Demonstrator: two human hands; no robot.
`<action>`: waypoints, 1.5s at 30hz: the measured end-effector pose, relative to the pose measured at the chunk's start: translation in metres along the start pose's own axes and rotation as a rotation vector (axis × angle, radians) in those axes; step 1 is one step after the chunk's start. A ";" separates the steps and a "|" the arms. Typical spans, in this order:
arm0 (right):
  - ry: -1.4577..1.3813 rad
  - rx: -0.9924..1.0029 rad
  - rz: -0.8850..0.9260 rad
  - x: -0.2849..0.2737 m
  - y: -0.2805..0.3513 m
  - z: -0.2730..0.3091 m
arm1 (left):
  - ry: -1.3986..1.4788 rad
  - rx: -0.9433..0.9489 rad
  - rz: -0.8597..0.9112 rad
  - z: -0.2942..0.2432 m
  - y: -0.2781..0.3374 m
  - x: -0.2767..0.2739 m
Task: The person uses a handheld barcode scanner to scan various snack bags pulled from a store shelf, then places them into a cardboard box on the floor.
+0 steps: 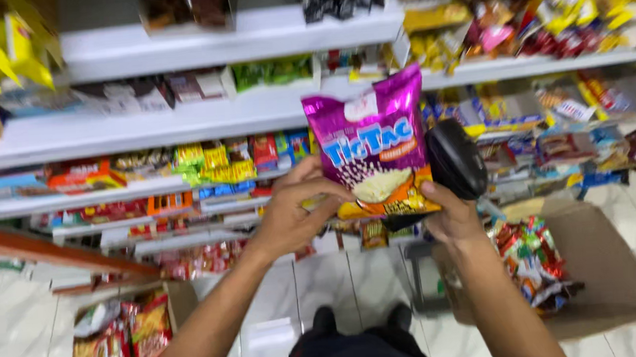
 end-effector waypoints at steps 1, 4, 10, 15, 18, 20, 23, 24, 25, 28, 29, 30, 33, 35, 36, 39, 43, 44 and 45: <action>0.075 -0.062 0.025 0.014 -0.008 0.023 | -0.066 0.123 -0.019 -0.026 -0.009 -0.008; 0.216 -0.263 0.106 0.066 -0.038 0.080 | -0.330 0.190 -0.153 -0.082 -0.045 -0.043; 0.331 -0.585 0.181 0.153 -0.093 0.149 | -0.534 0.517 -0.269 -0.192 -0.099 -0.065; 0.318 -0.614 0.237 0.187 -0.142 0.178 | -0.712 0.586 -0.274 -0.240 -0.136 -0.079; 0.756 -0.750 0.183 0.197 -0.157 0.197 | -0.819 0.683 -0.314 -0.261 -0.158 -0.096; 0.935 -0.899 0.149 0.208 -0.158 0.207 | -0.881 0.734 -0.342 -0.270 -0.181 -0.107; 1.114 -0.922 0.154 0.221 -0.164 0.207 | -0.955 0.707 -0.363 -0.266 -0.227 -0.124; 1.158 -0.896 0.166 0.224 -0.168 0.205 | -0.992 0.687 -0.358 -0.260 -0.245 -0.129; 1.230 -0.994 0.209 0.232 -0.165 0.206 | -1.028 0.667 -0.353 -0.253 -0.263 -0.133; 1.377 -1.161 0.287 0.240 -0.162 0.205 | -1.077 0.531 -0.285 -0.220 -0.320 -0.140; 1.382 -1.128 0.283 0.237 -0.165 0.204 | -1.096 0.525 -0.281 -0.212 -0.335 -0.139; 1.385 -1.095 0.280 0.234 -0.168 0.202 | -1.115 0.520 -0.278 -0.206 -0.348 -0.137; 1.394 -1.070 0.261 0.229 -0.173 0.202 | -1.174 0.371 -0.216 -0.189 -0.379 -0.129; 1.413 -1.079 0.275 0.228 -0.172 0.201 | -1.281 0.155 -0.097 -0.174 -0.392 -0.120; 1.421 -1.082 0.282 0.228 -0.172 0.201 | -1.365 0.007 -0.009 -0.163 -0.394 -0.116; 1.461 -1.061 0.299 0.227 -0.172 0.200 | -1.497 -0.230 0.093 -0.144 -0.391 -0.115; 1.435 -1.076 0.284 0.227 -0.170 0.199 | -1.438 -0.163 0.075 -0.139 -0.400 -0.112; 1.439 -1.084 0.279 0.227 -0.170 0.199 | -1.525 -0.143 0.098 -0.134 -0.401 -0.110; 1.442 -1.092 0.273 0.227 -0.170 0.199 | -1.613 -0.122 0.121 -0.130 -0.401 -0.106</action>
Point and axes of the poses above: each hand's wrist, its own y-axis away from the middle knuckle, its own x-axis out of the palm, z = x × y, the point moved 8 cm from there along -y, towards the middle knuckle, and after that the axes turned 8 degrees about -x, right-handed, at the moved point
